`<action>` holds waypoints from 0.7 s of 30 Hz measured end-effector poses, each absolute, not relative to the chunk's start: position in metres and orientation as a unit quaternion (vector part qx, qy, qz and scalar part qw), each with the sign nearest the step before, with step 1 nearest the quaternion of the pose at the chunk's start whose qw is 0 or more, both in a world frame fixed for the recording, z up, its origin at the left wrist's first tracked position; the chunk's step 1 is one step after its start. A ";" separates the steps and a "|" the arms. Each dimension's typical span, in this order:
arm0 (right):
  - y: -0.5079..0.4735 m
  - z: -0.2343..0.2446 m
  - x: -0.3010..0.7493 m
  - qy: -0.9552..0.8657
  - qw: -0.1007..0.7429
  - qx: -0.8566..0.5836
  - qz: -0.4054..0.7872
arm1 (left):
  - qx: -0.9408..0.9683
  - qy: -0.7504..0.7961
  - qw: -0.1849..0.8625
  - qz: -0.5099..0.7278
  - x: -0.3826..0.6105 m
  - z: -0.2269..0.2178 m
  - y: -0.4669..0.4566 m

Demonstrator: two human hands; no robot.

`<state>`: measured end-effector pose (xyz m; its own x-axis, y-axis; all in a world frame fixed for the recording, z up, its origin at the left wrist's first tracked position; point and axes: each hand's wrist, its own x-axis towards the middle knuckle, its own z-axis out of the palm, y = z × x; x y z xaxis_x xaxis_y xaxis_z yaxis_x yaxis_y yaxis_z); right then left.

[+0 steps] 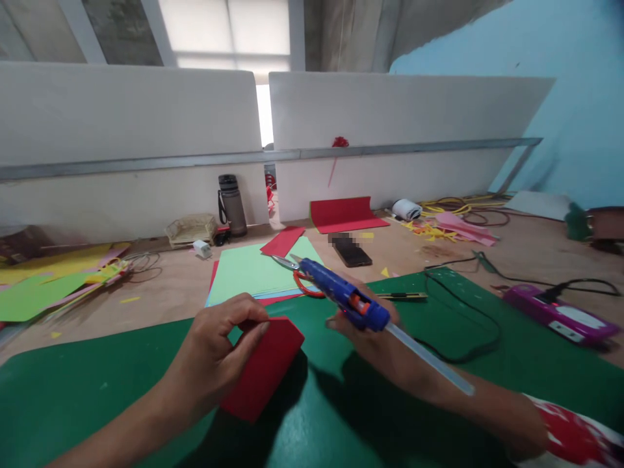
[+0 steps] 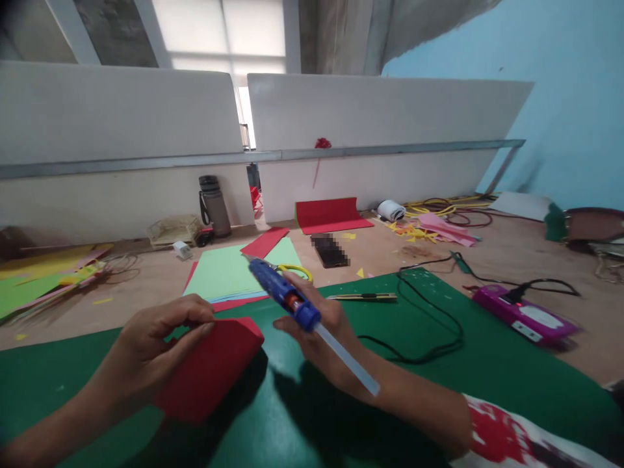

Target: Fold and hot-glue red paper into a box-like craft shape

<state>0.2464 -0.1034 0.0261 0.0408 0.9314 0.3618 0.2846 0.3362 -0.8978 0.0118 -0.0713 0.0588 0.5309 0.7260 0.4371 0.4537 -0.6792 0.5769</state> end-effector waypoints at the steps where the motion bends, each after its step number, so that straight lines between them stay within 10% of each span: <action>1: -0.106 0.027 0.261 -0.645 0.510 -0.505 0.261 | 0.857 0.336 0.190 0.342 0.011 0.058 -0.071; 4: -0.114 0.022 0.303 -0.745 0.247 -0.610 -0.107 | 0.872 0.298 0.151 0.359 0.011 0.058 -0.067; 9: -0.117 0.005 0.331 -0.672 -0.085 -0.629 -0.382 | 0.881 0.290 0.121 0.354 0.010 0.055 -0.063; 21: -0.101 -0.017 0.381 -0.765 -0.019 -0.563 -0.312 | 0.862 0.337 0.191 0.327 0.012 0.059 -0.059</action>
